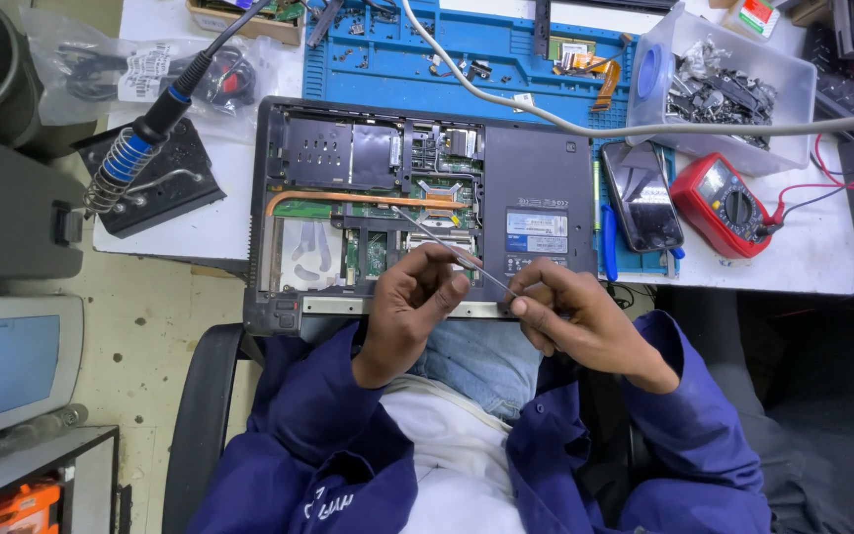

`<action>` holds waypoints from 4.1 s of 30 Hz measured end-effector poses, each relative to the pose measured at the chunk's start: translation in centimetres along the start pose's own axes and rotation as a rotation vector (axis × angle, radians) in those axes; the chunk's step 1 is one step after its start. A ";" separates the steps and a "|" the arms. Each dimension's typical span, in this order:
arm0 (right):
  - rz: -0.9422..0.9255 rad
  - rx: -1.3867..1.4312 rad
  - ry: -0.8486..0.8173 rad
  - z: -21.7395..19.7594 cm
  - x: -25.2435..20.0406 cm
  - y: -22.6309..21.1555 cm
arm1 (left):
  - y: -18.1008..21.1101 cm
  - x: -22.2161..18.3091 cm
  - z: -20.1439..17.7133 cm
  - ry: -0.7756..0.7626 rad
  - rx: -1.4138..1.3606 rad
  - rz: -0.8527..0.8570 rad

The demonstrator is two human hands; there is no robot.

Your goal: The person works on a laptop with its bottom cover removed, resting on their lap at a repair bench. They use a red-handled screwdriver to unscrew components from the laptop's rear panel, manipulate small screws and parts by hand, and reposition the laptop while continuing to work on its internals.

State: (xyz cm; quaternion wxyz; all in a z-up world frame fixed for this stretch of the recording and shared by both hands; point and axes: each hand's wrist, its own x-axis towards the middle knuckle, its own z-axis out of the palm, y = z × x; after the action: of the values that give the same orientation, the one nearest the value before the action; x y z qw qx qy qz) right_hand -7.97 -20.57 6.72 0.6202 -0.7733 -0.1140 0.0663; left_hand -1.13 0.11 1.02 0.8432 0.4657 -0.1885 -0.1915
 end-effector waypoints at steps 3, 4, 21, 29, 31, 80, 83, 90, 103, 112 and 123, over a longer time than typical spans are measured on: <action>-0.010 -0.070 -0.014 0.2 0.2 -0.8 | 0.0 0.0 0.0 0.014 0.072 0.027; -0.010 -0.069 -0.016 0.2 0.2 -0.8 | 0.2 -0.1 0.0 0.015 0.072 0.027; 0.011 -0.061 -0.061 0.0 -0.2 -0.2 | 1.9 0.3 0.6 0.111 0.422 0.252; 0.017 -0.052 -0.080 -0.1 -0.3 -0.4 | 1.4 0.0 0.4 0.157 0.454 0.301; 0.021 -0.057 -0.084 0.0 -0.3 -0.4 | 1.1 -0.1 0.3 0.172 0.471 0.314; -0.065 -0.224 0.007 0.0 -0.3 -0.1 | 0.6 0.3 -1.1 0.025 -0.118 0.010; -0.071 -0.242 0.023 0.0 -0.4 -0.1 | 0.7 0.2 -1.2 0.040 -0.055 0.017; -0.153 -0.464 0.187 0.1 -0.1 0.1 | 0.6 0.0 -1.1 0.038 -0.041 0.006; -0.251 -0.511 0.286 -0.1 0.1 0.1 | 0.8 0.4 -1.3 -0.027 -0.083 -0.013; -0.163 -0.766 0.494 -1.2 -0.2 2.1 | 0.0 0.3 -1.5 -0.087 -0.209 -0.043; -0.131 -1.253 0.466 -1.4 0.6 3.3 | 2.0 -1.4 4.6 -0.342 0.040 -0.239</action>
State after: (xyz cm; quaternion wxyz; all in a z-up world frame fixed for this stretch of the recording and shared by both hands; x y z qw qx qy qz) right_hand -6.76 -22.41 3.87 0.0652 -0.9727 -0.0408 -0.2189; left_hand -4.30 -1.47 4.84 0.7606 0.4622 -0.2762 -0.3627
